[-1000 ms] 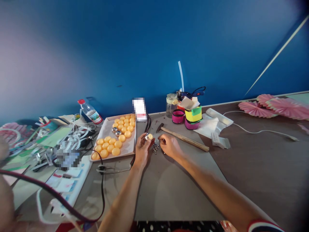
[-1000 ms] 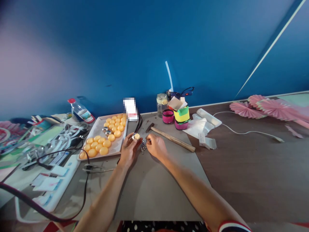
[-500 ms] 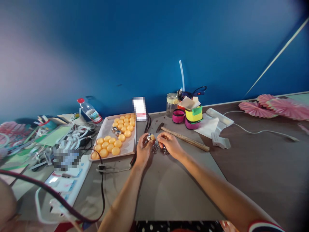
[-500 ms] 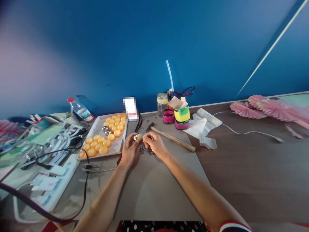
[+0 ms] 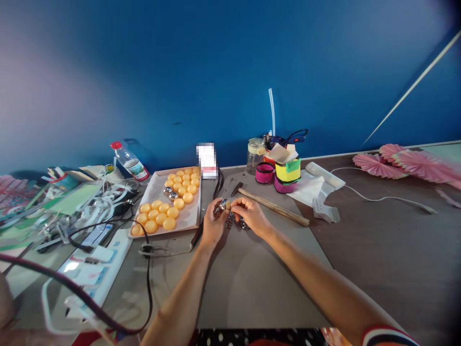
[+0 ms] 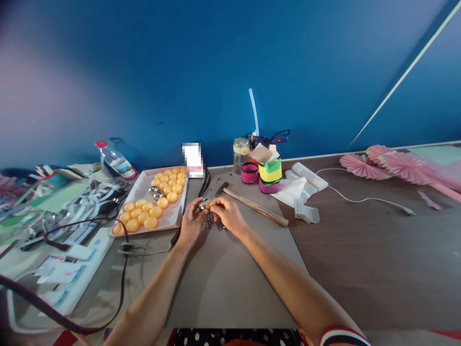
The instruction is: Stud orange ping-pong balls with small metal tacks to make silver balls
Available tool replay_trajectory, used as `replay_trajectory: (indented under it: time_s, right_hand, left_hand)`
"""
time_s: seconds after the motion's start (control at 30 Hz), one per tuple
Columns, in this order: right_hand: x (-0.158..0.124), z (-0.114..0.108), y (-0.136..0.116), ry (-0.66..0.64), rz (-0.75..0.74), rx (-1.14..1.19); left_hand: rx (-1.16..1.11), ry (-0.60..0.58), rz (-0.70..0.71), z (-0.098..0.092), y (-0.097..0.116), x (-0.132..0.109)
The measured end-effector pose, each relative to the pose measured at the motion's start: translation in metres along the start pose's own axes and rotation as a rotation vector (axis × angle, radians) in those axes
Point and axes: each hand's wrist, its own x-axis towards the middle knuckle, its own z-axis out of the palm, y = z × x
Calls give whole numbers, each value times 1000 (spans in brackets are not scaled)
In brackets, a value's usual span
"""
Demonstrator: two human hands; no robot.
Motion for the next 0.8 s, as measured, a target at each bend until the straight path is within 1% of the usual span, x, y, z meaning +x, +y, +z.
replay_trajectory:
  time_s: [0.1,0.2,0.33,0.63,0.7,0.8]
  right_hand:
    - [0,1,2,23,-26,-73]
    - [0,3,2,22,-41,-79]
    - [0,3,2,38,-29,-95]
    - [-1,3,0,30,91,-84]
    - [-2,3,-1,37,119,-71]
    - [-2,4,0,62,123,-51]
  left_hand:
    - [3,-4,21,1,0,0]
    - [-8,-25,20,2,-1,-1]
    - [40,-37,31,1,-1,-2]
    - [116,-1,117,-1,-3,-4]
    - [114,3,116,0,-3,-4]
    - [107,10,108,0,-1,-5]
